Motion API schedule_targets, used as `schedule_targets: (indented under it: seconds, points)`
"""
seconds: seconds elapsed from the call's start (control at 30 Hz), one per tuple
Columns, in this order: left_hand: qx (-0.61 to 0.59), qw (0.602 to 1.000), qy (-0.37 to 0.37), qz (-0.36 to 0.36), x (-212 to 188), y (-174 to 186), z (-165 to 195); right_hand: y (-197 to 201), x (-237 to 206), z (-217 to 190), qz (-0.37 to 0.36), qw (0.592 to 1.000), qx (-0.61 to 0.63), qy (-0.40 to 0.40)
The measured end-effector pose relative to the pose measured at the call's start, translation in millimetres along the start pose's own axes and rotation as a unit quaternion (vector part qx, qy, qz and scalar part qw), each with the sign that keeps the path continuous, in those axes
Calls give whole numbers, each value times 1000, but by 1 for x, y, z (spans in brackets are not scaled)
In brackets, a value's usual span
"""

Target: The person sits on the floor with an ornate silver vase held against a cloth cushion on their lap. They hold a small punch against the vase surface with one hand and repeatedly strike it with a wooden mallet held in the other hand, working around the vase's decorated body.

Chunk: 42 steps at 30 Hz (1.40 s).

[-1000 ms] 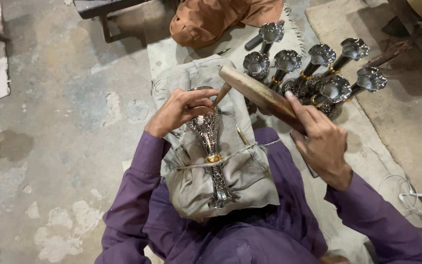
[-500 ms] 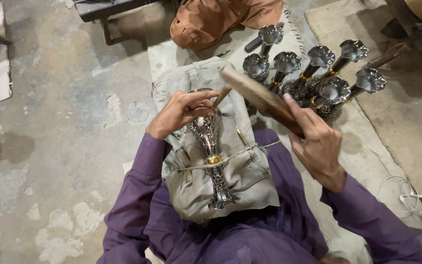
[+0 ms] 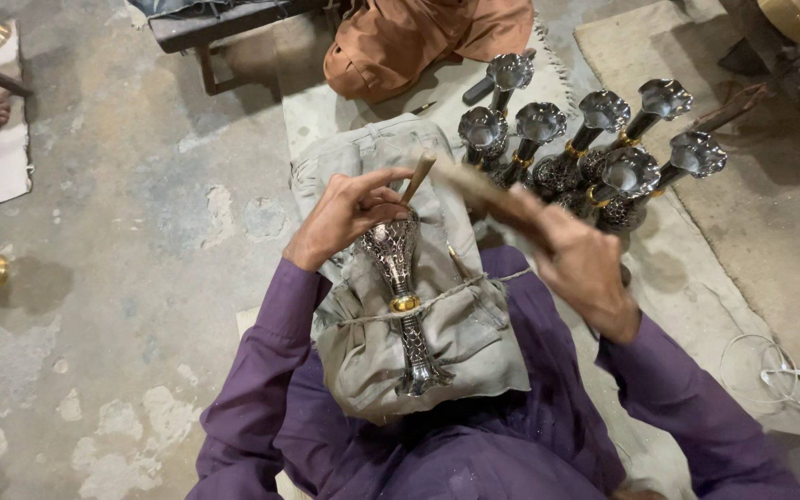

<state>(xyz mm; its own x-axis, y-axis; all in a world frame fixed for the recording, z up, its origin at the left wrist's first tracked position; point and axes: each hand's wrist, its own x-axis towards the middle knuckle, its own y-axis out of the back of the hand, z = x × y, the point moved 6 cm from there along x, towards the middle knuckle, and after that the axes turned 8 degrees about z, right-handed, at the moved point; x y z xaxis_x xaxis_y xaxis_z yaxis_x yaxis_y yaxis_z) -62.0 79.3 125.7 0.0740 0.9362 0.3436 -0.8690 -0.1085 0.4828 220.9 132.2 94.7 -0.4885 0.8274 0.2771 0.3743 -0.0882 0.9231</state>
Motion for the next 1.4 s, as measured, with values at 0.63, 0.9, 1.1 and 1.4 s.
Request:
schedule_targets:
  seconds: [0.63, 0.9, 1.1, 1.4]
  points:
    - [28, 998, -33, 50, -14, -1, 8, 9, -14, 9, 45, 997, 13, 63]
    - [58, 993, -30, 100, -30, -6, 0, 16, -13, -9, 59, 993, 22, 101]
    - [33, 990, -64, 125, -35, -7, 0, 16, -2, -16, 40, 985, -73, 149]
    - [47, 988, -38, 143, -36, -9, 0, 46, 15, -1, 128, 972, 194, 33]
